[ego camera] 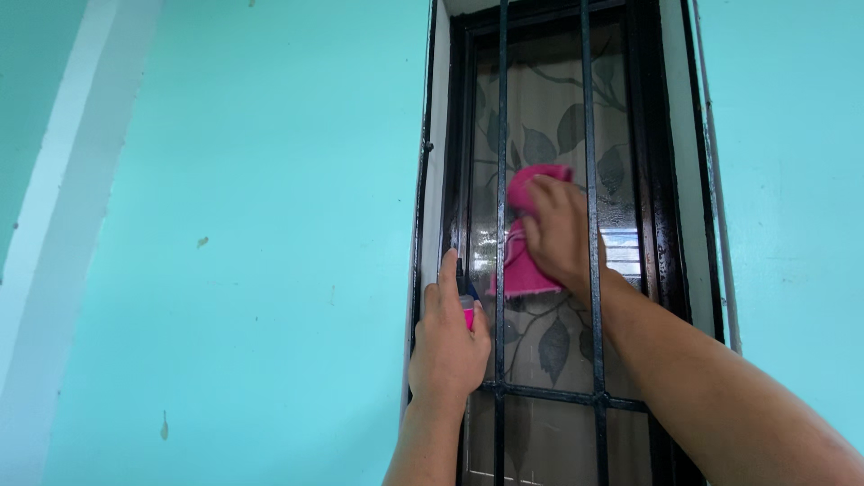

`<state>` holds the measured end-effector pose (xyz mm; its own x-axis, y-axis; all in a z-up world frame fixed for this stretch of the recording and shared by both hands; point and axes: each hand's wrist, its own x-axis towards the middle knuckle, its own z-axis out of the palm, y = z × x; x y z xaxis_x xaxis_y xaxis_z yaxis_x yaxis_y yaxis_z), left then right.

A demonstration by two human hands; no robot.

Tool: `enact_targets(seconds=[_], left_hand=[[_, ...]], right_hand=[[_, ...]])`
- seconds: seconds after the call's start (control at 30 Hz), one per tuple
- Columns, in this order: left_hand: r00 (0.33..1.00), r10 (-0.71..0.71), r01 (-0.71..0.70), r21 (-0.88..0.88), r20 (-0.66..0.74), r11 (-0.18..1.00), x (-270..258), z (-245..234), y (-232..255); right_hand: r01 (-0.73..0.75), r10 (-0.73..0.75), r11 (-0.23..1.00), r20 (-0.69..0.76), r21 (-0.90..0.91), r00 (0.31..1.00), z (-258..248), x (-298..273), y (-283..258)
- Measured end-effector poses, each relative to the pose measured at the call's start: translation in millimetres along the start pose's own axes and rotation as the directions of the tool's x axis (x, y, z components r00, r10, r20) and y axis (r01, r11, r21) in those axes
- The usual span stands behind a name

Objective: The person cleans a window with a metal security grille using a pink cloth and a spray bottle. They repeatedly spray the glass and wipe the surface, focusing on the area behind the bars and the window frame.

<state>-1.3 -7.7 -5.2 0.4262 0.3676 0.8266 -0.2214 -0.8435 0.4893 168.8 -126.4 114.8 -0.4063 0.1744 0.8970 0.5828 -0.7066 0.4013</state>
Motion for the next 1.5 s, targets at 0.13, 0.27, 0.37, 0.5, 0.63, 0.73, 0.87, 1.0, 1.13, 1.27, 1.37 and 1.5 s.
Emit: enact_targets(seconds=[0.13,0.27,0.37,0.5,0.63,0.73,0.87,1.0,1.13,1.27,1.37,1.5], left_hand=[[0.999,-0.027,0.026,0.019,0.023,0.999,2,0,0],[1.0,-0.024,0.023,0.016,0.018,1.0,8,6,0],[1.0,0.016,-0.015,0.023,-0.023,1.0,3,9,-3],[0.999,-0.011,0.008,0.058,0.038,0.998,8,5,-2],[1.0,-0.002,0.002,0.055,0.016,0.999,8,7,-4],[0.998,0.048,-0.047,0.029,-0.033,0.998,8,8,-7],[0.998,0.063,-0.063,0.017,-0.029,0.998,4,7,-5],[0.999,0.039,-0.039,0.018,-0.009,0.999,-1,2,0],[0.999,-0.01,0.009,0.024,0.034,1.0,5,5,4],[0.999,0.042,-0.042,0.052,0.004,0.998,10,8,-5],[0.992,0.114,-0.113,0.023,-0.06,0.993,7,14,-11],[1.0,0.01,-0.01,0.018,0.013,1.0,9,14,-9]], right_hand=[[-0.616,0.608,0.674,0.167,0.408,0.776,-7,10,11],[-0.703,0.817,0.287,0.217,0.651,0.534,-23,5,25],[-0.491,0.844,-0.163,0.379,0.856,0.379,-42,2,14],[-0.54,0.739,0.55,-0.069,0.637,0.67,-72,6,-12],[-0.157,0.201,0.973,-0.293,0.168,0.935,-83,13,-32],[-0.221,0.234,0.969,-0.125,0.107,0.964,-92,0,-51],[-0.145,0.15,0.987,0.079,-0.076,0.985,-114,-44,-77],[-0.321,0.32,0.947,0.2,-0.027,0.926,-120,-37,-73],[-0.501,0.48,0.859,0.172,0.11,0.86,-117,4,-58],[-0.742,0.684,0.642,0.292,0.194,0.668,-109,24,-53],[-0.657,0.652,0.639,0.17,0.4,0.738,-105,10,-43],[-0.668,0.662,0.574,0.211,0.474,0.719,-103,-16,-50]])
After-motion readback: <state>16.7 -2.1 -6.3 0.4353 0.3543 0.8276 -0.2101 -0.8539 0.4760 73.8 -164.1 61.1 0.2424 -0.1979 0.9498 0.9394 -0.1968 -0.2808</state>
